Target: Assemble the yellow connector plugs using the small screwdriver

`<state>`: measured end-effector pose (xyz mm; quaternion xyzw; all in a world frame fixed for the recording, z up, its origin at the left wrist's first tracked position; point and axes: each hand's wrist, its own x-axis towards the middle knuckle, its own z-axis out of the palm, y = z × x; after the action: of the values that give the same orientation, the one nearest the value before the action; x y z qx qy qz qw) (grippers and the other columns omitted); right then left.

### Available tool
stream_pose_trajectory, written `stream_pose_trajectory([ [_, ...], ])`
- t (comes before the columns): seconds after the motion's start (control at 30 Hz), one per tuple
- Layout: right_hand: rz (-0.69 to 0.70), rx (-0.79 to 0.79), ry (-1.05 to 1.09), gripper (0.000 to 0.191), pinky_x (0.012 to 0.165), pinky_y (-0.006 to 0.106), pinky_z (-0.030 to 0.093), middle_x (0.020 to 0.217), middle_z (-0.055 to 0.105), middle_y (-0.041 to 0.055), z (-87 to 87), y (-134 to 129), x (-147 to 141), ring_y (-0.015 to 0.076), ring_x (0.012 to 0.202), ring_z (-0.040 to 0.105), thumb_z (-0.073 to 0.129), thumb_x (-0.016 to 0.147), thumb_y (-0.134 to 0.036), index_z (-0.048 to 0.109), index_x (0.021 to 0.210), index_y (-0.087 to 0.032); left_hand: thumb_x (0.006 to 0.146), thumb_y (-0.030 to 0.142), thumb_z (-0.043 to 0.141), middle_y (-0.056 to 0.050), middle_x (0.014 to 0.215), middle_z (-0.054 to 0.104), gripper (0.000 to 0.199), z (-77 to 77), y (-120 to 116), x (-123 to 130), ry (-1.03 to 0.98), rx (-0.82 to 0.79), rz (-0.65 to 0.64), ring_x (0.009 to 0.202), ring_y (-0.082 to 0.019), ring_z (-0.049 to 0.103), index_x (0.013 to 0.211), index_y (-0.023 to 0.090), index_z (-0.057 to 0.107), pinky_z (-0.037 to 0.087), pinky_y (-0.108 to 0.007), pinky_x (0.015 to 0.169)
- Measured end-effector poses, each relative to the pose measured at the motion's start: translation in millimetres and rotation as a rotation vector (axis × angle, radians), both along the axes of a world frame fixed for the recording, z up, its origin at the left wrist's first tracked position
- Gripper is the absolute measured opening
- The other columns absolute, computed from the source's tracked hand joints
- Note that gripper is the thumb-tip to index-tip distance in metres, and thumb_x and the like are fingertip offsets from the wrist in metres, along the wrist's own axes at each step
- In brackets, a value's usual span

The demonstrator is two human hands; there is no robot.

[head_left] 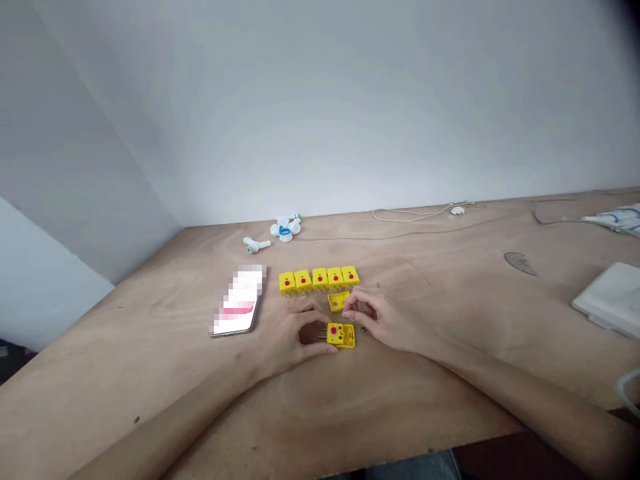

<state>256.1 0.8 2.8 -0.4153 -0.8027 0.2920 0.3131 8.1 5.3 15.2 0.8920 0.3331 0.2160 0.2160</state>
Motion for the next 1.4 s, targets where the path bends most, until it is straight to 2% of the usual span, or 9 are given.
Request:
stream_pose_trajectory([
  [0.1,0.048,0.046,-0.033,0.012,0.07,0.027,0.042,0.087,0.066,-0.001,2.5,-3,-5,0.0142,0.073,0.057,0.058,0.099,-0.026,0.062,0.088,-0.021,0.083,0.042,0.079,-0.005,0.108,0.07,0.031,1.3,1,1,-0.019,-0.033,-0.014,0.102,-0.026,0.064,0.108,0.025,0.073,0.051,-0.041,0.091],
  [0.33,0.075,0.138,-0.09,0.01,0.073,0.029,0.044,0.091,0.066,0.0005,-3.4,-4,-8,0.0166,0.081,0.061,0.056,0.099,-0.021,0.059,0.09,-0.021,0.084,0.043,0.078,-0.004,0.106,0.071,0.029,-1.7,3,1,-0.049,-0.03,-0.04,0.1,-0.025,0.064,0.106,0.025,0.073,0.051,-0.038,0.088],
  [0.47,0.097,0.167,-0.114,0.009,0.07,0.028,0.044,0.091,0.067,0.0009,-3.7,-4,-5,0.0162,0.078,0.06,0.057,0.098,-0.023,0.061,0.091,-0.021,0.083,0.043,0.079,-0.004,0.104,0.071,0.029,-0.6,2,1,-0.041,-0.023,-0.031,0.099,-0.025,0.063,0.106,0.025,0.074,0.051,-0.038,0.088],
  [0.6,0.141,0.189,-0.106,0.01,0.064,0.028,0.042,0.082,0.066,0.002,-0.2,-7,-1,0.0168,0.071,0.058,0.059,0.096,-0.028,0.064,0.092,-0.021,0.084,0.045,0.077,-0.005,0.106,0.07,0.03,2.2,1,1,-0.037,-0.029,-0.031,0.101,-0.026,0.063,0.106,0.024,0.073,0.052,-0.038,0.087],
  [0.73,0.176,0.22,-0.099,0.008,0.06,0.029,0.041,0.078,0.065,0.0031,3.4,-8,2,0.017,0.067,0.056,0.058,0.093,-0.022,0.066,0.094,-0.02,0.084,0.043,0.078,-0.005,0.106,0.07,0.029,2.9,1,0,-0.026,-0.031,-0.021,0.101,-0.026,0.063,0.104,0.024,0.073,0.052,-0.039,0.088],
  [0.97,0.197,0.262,-0.093,0.019,0.068,0.031,0.046,0.087,0.068,0.0056,3.9,-7,3,0.0195,0.075,0.06,0.059,0.086,-0.012,0.07,0.1,-0.021,0.083,0.044,0.079,-0.005,0.105,0.07,0.03,0.8,0,1,-0.019,-0.013,-0.007,0.099,-0.025,0.064,0.104,0.024,0.072,0.052,-0.039,0.086],
  [1.13,0.174,0.282,-0.054,0.02,0.069,0.031,0.048,0.09,0.068,0.0056,7.4,-4,6,0.0187,0.077,0.06,0.058,0.083,-0.009,0.071,0.093,-0.02,0.084,0.046,0.077,-0.005,0.104,0.071,0.03,0.3,0,0,-0.001,0.005,0.005,0.097,-0.026,0.065,0.102,0.023,0.071,0.053,-0.039,0.084],
  [1.27,0.161,0.244,-0.084,0.018,0.058,0.027,0.043,0.074,0.062,0.0009,14.9,5,23,0.0142,0.062,0.053,0.059,0.071,-0.005,0.067,0.079,-0.019,0.084,0.047,0.077,-0.006,0.112,0.07,0.032,-0.1,0,-2,0.024,0.026,0.022,0.105,-0.028,0.064,0.106,0.024,0.071,0.052,-0.043,0.09],
  [1.4,0.247,0.14,-0.179,0.019,0.057,0.026,0.042,0.069,0.061,-0.0009,15.5,11,36,0.0148,0.062,0.055,0.062,0.07,-0.008,0.069,0.081,-0.021,0.086,0.048,0.074,-0.008,0.119,0.068,0.034,0.2,-1,-3,0.051,0.053,0.015,0.112,-0.031,0.062,0.11,0.025,0.069,0.051,-0.047,0.096],
])
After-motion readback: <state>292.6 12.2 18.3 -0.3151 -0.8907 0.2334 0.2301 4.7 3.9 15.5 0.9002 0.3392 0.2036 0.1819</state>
